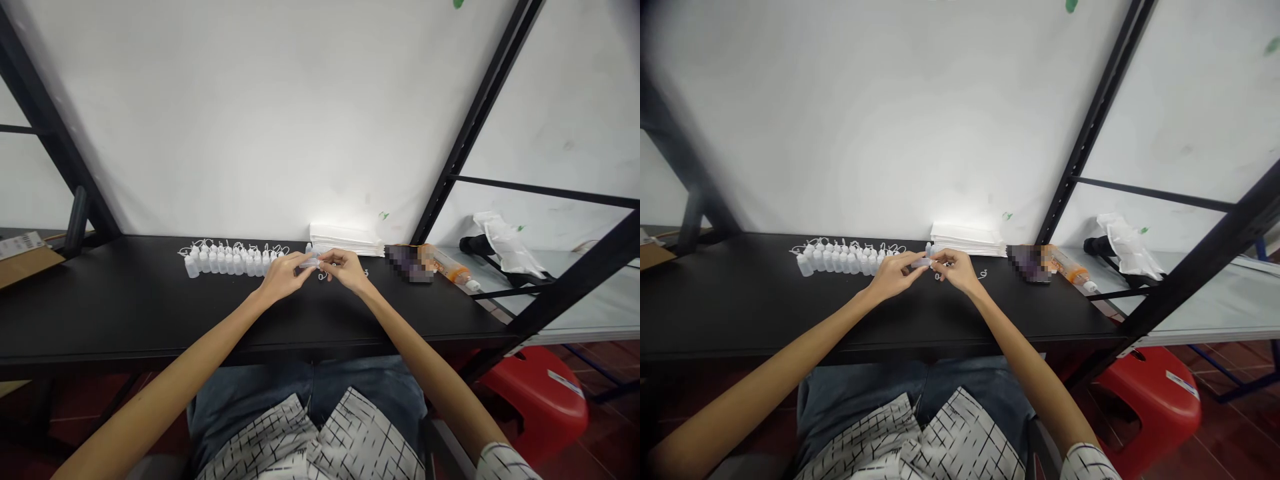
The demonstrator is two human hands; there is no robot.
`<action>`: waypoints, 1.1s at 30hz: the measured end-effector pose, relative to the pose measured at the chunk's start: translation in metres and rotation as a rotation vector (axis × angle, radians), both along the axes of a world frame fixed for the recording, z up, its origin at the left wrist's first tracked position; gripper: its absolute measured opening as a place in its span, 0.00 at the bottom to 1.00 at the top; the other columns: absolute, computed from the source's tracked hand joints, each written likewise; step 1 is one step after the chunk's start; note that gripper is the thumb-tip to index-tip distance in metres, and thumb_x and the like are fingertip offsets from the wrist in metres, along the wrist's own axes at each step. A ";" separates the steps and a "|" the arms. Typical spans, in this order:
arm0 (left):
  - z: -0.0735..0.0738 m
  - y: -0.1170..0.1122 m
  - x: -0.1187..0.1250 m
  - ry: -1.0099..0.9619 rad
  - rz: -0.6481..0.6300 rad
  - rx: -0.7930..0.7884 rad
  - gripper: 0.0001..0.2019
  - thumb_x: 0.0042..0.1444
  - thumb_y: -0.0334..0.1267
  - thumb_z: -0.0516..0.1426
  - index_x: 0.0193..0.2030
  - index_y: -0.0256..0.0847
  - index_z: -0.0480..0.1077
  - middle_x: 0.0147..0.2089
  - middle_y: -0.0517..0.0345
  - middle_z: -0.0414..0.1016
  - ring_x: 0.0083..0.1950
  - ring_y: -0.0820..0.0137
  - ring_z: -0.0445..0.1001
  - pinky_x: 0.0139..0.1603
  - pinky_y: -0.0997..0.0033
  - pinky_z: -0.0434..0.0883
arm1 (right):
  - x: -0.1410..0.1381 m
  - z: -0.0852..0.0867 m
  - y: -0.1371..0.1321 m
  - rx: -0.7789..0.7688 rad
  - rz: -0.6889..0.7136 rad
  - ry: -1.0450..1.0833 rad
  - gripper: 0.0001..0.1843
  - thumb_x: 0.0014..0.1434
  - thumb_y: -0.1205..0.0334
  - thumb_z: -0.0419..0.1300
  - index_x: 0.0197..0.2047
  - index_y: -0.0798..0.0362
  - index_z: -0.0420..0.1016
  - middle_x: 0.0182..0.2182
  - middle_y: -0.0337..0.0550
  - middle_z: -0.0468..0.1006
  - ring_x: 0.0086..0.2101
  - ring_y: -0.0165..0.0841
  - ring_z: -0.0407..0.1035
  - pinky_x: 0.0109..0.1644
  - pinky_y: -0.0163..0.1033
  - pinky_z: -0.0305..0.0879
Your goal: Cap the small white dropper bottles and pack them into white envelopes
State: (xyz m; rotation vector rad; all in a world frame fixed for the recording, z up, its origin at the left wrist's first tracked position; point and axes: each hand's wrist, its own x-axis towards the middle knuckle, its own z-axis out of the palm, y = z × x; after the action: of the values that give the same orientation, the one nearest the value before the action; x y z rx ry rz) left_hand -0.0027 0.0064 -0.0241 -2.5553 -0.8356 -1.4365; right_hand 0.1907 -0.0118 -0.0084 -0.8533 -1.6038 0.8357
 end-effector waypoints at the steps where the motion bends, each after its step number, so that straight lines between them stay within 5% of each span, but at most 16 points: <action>1: -0.001 0.001 0.000 -0.010 0.006 -0.048 0.15 0.61 0.41 0.58 0.51 0.38 0.75 0.39 0.53 0.80 0.27 0.74 0.72 0.30 0.74 0.70 | 0.000 -0.001 0.001 0.004 -0.010 -0.016 0.17 0.46 0.53 0.70 0.34 0.57 0.78 0.25 0.41 0.76 0.23 0.29 0.69 0.21 0.34 0.70; 9: -0.001 0.002 -0.001 0.009 0.019 -0.192 0.12 0.61 0.42 0.57 0.45 0.38 0.78 0.37 0.53 0.80 0.31 0.71 0.73 0.31 0.74 0.67 | 0.000 -0.004 -0.001 0.039 -0.005 -0.098 0.15 0.51 0.57 0.65 0.41 0.56 0.78 0.29 0.44 0.78 0.31 0.35 0.75 0.24 0.34 0.72; 14: -0.001 0.002 -0.002 0.029 0.013 -0.168 0.13 0.62 0.42 0.57 0.46 0.37 0.78 0.37 0.53 0.79 0.31 0.71 0.72 0.31 0.74 0.66 | -0.001 -0.002 -0.001 -0.023 0.029 -0.093 0.19 0.55 0.51 0.63 0.41 0.58 0.78 0.26 0.44 0.77 0.26 0.32 0.74 0.22 0.33 0.70; 33: -0.005 0.010 -0.003 -0.067 -0.130 -0.196 0.10 0.58 0.39 0.61 0.44 0.41 0.80 0.38 0.55 0.81 0.30 0.73 0.73 0.28 0.74 0.68 | 0.000 -0.006 -0.001 -0.110 0.126 -0.084 0.23 0.50 0.48 0.68 0.41 0.60 0.78 0.29 0.47 0.79 0.28 0.34 0.75 0.22 0.34 0.70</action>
State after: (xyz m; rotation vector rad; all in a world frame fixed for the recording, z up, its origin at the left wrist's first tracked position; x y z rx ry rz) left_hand -0.0057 0.0161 -0.0295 -2.7652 -0.8760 -1.5570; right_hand 0.1906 -0.0125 -0.0139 -0.8811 -1.7120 0.9962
